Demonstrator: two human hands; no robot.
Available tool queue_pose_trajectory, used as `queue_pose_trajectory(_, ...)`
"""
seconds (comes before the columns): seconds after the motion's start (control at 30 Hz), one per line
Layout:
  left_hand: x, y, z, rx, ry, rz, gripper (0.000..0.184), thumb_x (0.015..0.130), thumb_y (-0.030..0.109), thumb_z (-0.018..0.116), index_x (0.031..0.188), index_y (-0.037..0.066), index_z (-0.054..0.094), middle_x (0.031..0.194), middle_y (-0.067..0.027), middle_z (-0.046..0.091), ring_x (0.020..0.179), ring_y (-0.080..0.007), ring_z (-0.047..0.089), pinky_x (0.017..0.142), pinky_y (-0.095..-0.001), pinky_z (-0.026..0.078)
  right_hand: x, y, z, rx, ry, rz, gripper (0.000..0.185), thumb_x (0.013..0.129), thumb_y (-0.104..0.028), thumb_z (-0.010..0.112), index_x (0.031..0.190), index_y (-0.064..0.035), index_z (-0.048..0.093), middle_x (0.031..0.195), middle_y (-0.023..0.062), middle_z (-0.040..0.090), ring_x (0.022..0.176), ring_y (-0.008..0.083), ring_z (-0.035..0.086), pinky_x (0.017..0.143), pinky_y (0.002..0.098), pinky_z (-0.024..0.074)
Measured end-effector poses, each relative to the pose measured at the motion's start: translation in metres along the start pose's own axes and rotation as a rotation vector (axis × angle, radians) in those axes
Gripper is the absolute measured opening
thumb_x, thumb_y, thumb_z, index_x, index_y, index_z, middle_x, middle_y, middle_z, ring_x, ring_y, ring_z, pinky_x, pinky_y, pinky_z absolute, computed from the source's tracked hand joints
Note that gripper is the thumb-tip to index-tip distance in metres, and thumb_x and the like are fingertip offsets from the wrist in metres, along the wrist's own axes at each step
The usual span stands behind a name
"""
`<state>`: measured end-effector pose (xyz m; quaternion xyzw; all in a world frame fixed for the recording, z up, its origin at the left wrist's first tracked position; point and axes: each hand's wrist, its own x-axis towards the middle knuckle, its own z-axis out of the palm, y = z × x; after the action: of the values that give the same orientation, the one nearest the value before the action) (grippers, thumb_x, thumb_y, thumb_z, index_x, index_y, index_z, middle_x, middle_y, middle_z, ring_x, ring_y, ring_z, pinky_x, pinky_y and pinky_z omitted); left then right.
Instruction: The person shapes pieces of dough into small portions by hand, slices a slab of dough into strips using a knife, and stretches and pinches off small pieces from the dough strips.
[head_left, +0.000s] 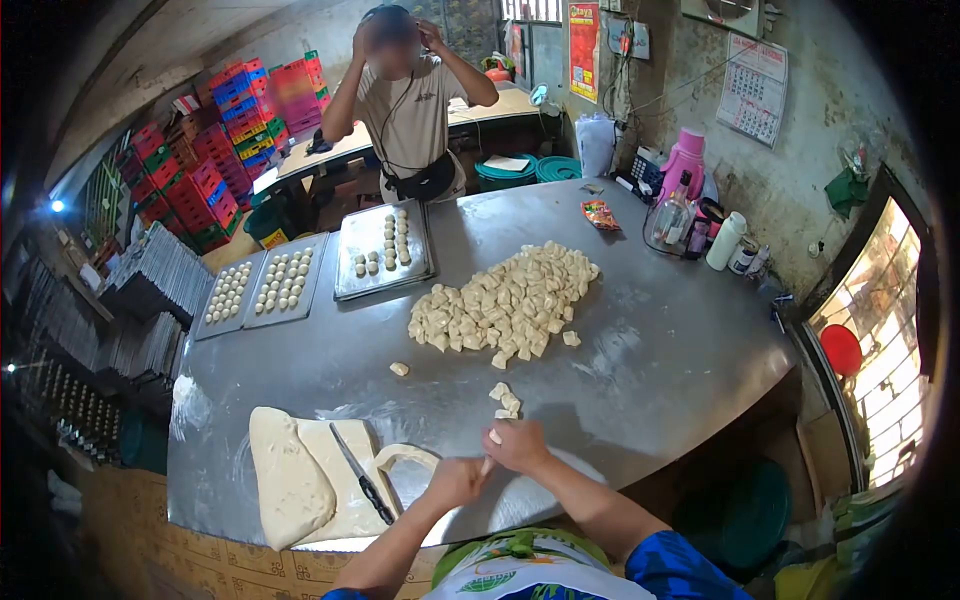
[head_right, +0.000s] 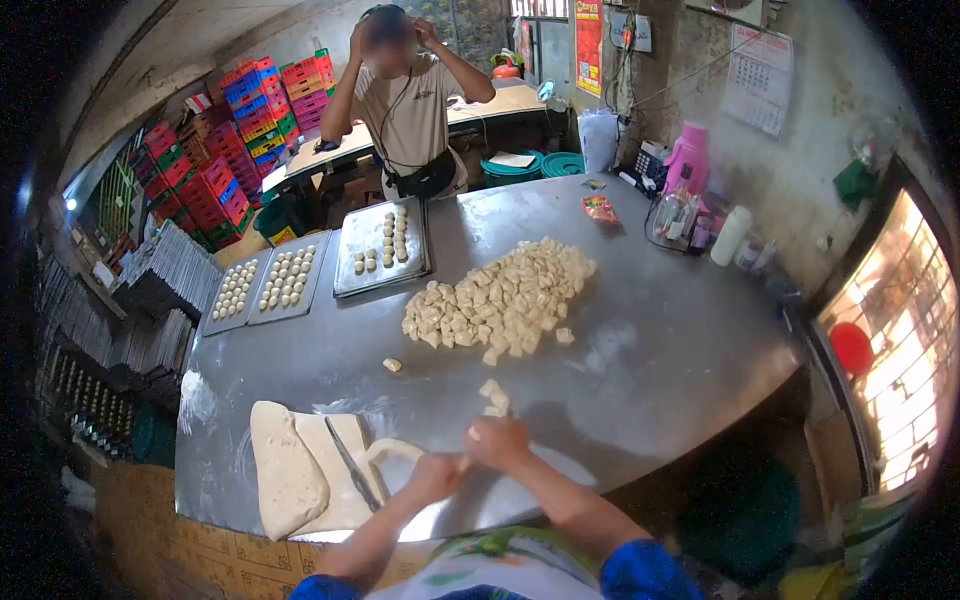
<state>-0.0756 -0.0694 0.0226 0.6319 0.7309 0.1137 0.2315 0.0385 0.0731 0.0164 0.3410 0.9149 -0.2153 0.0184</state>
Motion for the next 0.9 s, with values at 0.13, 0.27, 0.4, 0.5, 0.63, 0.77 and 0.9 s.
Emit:
queue_pose_trajectory(0.13, -0.006, 0.004, -0.016, -0.564, 0.252, 0.170, 0.034, 0.077, 0.003, 0.064, 0.110, 0.004, 0.070, 0.099, -0.0105, 0.072, 0.074, -0.0252, 0.063, 0.068, -0.0334, 0.049, -0.001, 0.032, 0.038, 0.077, 0.177, -0.045, 0.030, 0.085, -0.027, 0.069, 0.109, -0.0095, 0.066, 0.101, 0.0100, 0.066, 0.088, 0.0301, 0.063, 0.075, 0.0382, 0.0481)
queue_pose_trajectory(0.27, 0.018, -0.044, 0.011, -0.515, 0.624, 0.158, 0.040, 0.074, 0.001, 0.065, 0.114, 0.003, 0.070, 0.105, -0.0101, 0.071, 0.076, -0.0249, 0.064, 0.070, -0.0313, 0.049, -0.007, -0.001, 0.018, 0.437, 0.264, -0.209, 0.032, 0.085, -0.027, 0.069, 0.110, -0.0086, 0.064, 0.108, 0.0084, 0.065, 0.090, 0.0305, 0.061, 0.079, 0.0406, 0.0477)
queue_pose_trajectory(0.4, 0.020, -0.036, -0.024, -0.509, 0.560, 0.292, 0.054, 0.072, 0.000, 0.066, 0.126, 0.002, 0.062, 0.113, -0.0146, 0.068, 0.087, -0.0278, 0.065, 0.079, -0.0323, 0.050, -0.002, -0.037, 0.004, 0.511, 0.115, -0.435, 0.027, 0.083, -0.024, 0.070, 0.104, -0.0081, 0.064, 0.098, 0.0109, 0.064, 0.088, 0.0298, 0.060, 0.078, 0.0412, 0.0475)
queue_pose_trajectory(0.5, 0.019, -0.043, -0.024, -0.768, 0.096, -0.014, 0.066, 0.071, -0.001, 0.066, 0.136, 0.003, 0.055, 0.122, -0.0185, 0.064, 0.101, -0.0302, 0.064, 0.087, -0.0340, 0.049, -0.001, -0.043, 0.008, 0.424, 0.513, -0.439, 0.022, 0.082, -0.022, 0.070, 0.098, -0.0074, 0.064, 0.091, 0.0133, 0.064, 0.087, 0.0295, 0.060, 0.077, 0.0406, 0.0472)
queue_pose_trajectory(0.63, -0.005, -0.014, -0.029, -0.430, -0.082, 0.194, 0.063, 0.072, 0.000, 0.067, 0.134, 0.003, 0.056, 0.119, -0.0191, 0.066, 0.101, -0.0313, 0.065, 0.088, -0.0339, 0.049, 0.016, 0.005, 0.033, 0.133, 0.124, -0.011, 0.026, 0.081, -0.026, 0.069, 0.096, -0.0050, 0.065, 0.089, 0.0140, 0.065, 0.081, 0.0316, 0.060, 0.072, 0.0416, 0.0476)
queue_pose_trajectory(0.77, 0.010, -0.023, -0.009, -0.425, 0.231, 0.203, 0.052, 0.073, 0.001, 0.067, 0.125, 0.003, 0.063, 0.108, -0.0174, 0.069, 0.092, -0.0304, 0.066, 0.083, -0.0336, 0.050, 0.013, 0.017, 0.033, 0.112, 0.155, -0.092, 0.031, 0.081, -0.029, 0.070, 0.100, -0.0042, 0.066, 0.089, 0.0118, 0.065, 0.075, 0.0314, 0.060, 0.069, 0.0416, 0.0480)
queue_pose_trajectory(0.9, 0.019, -0.028, 0.004, -0.497, 0.628, 0.158, 0.043, 0.074, 0.002, 0.066, 0.117, 0.003, 0.069, 0.098, -0.0155, 0.072, 0.082, -0.0295, 0.067, 0.077, -0.0337, 0.051, -0.002, -0.001, 0.024, 0.428, 0.164, -0.384, 0.038, 0.083, -0.033, 0.071, 0.107, -0.0045, 0.066, 0.092, 0.0098, 0.066, 0.076, 0.0296, 0.061, 0.068, 0.0404, 0.0481)
